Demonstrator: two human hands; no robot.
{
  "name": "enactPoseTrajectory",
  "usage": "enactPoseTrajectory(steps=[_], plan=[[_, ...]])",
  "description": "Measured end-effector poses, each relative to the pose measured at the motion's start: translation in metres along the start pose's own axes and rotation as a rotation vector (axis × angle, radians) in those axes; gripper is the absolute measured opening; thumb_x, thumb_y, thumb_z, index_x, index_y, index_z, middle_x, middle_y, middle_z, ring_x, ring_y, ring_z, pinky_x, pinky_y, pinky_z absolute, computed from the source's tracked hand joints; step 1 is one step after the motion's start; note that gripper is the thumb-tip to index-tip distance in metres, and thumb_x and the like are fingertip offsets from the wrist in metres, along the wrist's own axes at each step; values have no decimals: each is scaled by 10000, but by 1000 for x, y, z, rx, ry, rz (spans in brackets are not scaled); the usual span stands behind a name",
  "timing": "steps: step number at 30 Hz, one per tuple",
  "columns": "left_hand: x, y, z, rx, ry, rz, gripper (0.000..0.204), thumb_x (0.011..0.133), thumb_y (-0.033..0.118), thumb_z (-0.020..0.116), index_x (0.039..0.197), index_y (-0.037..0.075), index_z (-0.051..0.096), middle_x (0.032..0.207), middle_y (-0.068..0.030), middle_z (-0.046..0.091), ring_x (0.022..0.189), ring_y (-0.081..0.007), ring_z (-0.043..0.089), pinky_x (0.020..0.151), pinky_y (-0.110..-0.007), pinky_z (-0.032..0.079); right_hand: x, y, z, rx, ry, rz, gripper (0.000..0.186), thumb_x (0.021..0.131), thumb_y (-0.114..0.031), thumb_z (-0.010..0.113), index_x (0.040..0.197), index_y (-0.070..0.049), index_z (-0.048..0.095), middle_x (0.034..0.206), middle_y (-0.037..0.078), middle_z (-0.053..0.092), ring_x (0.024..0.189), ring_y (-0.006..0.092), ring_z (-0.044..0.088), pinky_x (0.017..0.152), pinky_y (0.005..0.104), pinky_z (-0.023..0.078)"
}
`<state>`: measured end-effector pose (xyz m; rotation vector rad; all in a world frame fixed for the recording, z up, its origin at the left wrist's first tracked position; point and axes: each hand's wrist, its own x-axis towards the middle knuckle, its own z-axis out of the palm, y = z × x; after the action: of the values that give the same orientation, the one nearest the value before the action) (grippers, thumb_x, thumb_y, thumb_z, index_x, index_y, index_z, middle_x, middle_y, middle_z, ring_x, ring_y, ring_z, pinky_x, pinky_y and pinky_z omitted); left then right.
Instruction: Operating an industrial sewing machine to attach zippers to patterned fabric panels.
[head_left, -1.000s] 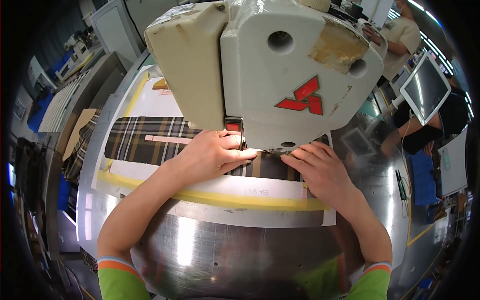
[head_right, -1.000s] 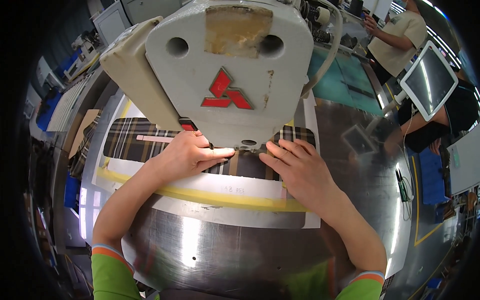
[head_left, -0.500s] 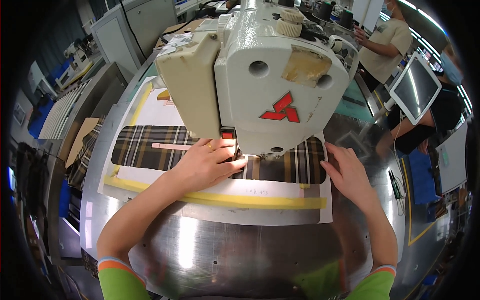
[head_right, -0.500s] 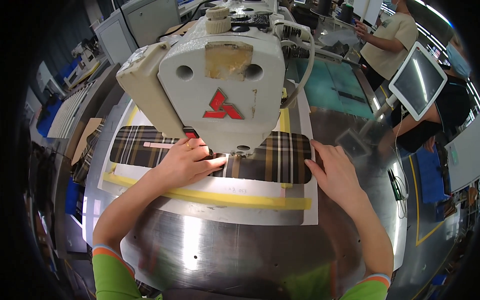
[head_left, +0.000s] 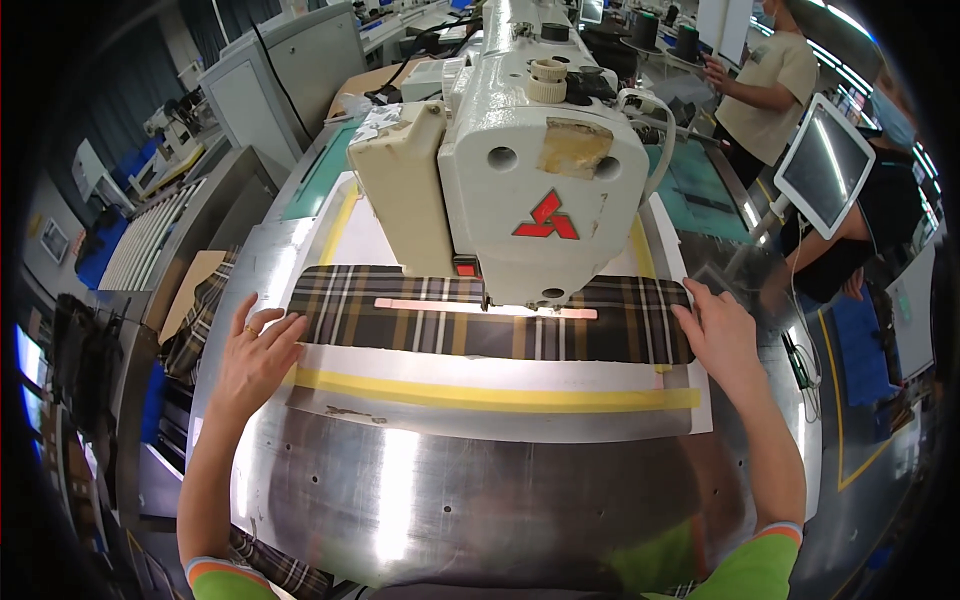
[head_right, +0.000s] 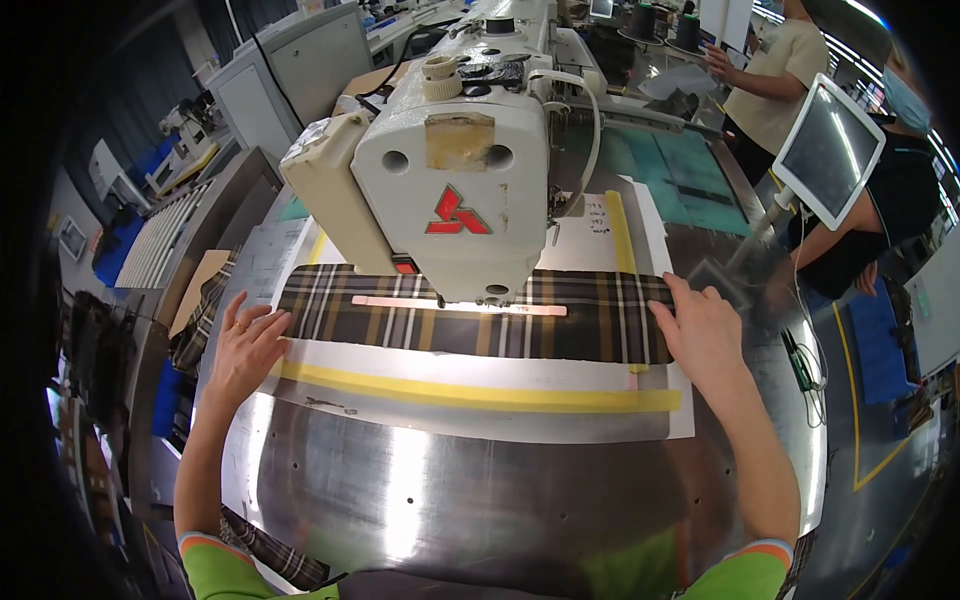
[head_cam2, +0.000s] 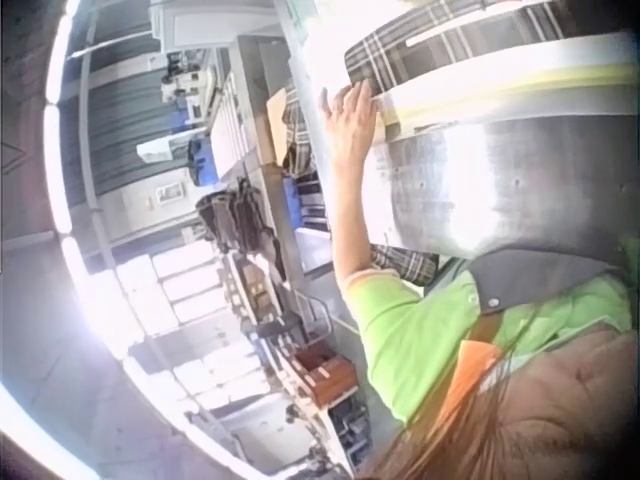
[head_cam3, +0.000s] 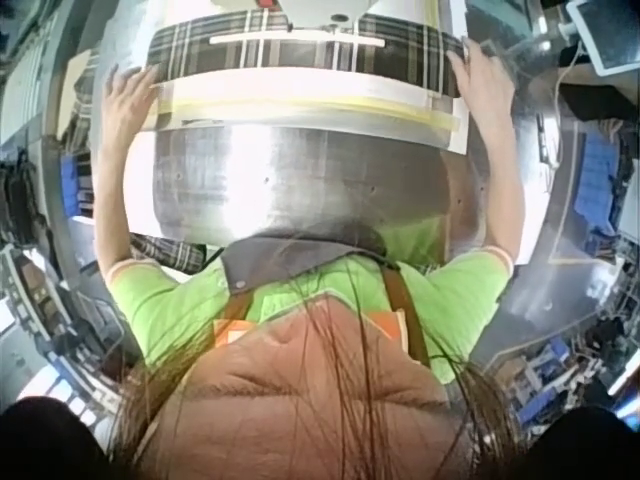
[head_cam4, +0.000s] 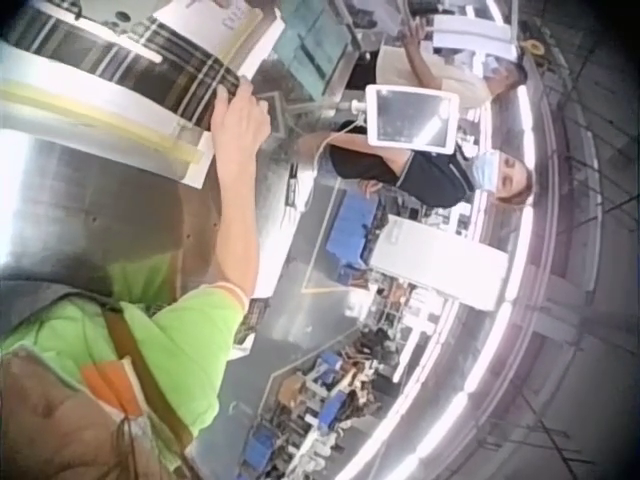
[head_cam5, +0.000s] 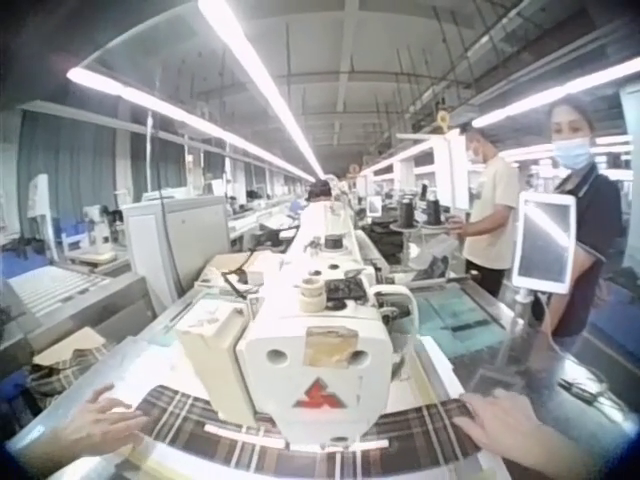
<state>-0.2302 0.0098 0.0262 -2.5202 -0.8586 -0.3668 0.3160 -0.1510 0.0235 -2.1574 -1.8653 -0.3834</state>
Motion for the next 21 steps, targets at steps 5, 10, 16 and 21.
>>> enactPoseTrajectory(steps=[5, 10, 16, 21], plan=[[15, 18, 11, -27, 0, 41, 390, 812, 103, 713, 1196, 58, 664, 1173, -72, 707, 1153, -250, 609, 1206, -537, 277, -13, 22, 0, -6, -50, 142, 437, 939, -313, 654, 1278, -41, 601, 873, 161, 707, 867, 333, 651, 736, 449, 529], [42, 47, 21, -105, 52, 118, 378, 788, 91, 701, 1164, 61, 679, 1173, -68, 700, 1151, -240, 605, 1199, -544, 294, -27, 52, 2, -92, -15, 158, 443, 933, -293, 665, 1292, -44, 592, 902, 162, 707, 881, 336, 646, 747, 447, 531], [60, 80, 32, -266, 152, 232, 457, 687, 84, 773, 1139, 105, 712, 1183, -13, 696, 1132, -214, 605, 1175, -544, 339, -40, 88, 7, -188, -18, 244, 417, 951, -246, 646, 1315, -58, 568, 939, 160, 699, 919, 354, 633, 783, 462, 523], [73, 116, 35, -347, 179, 226, 368, 746, 102, 735, 1113, 127, 738, 1161, -4, 701, 1107, -178, 616, 1160, -518, 369, -47, 112, 6, -273, -91, 343, 377, 966, -177, 621, 1322, -64, 566, 964, 164, 688, 938, 351, 635, 782, 450, 530]])
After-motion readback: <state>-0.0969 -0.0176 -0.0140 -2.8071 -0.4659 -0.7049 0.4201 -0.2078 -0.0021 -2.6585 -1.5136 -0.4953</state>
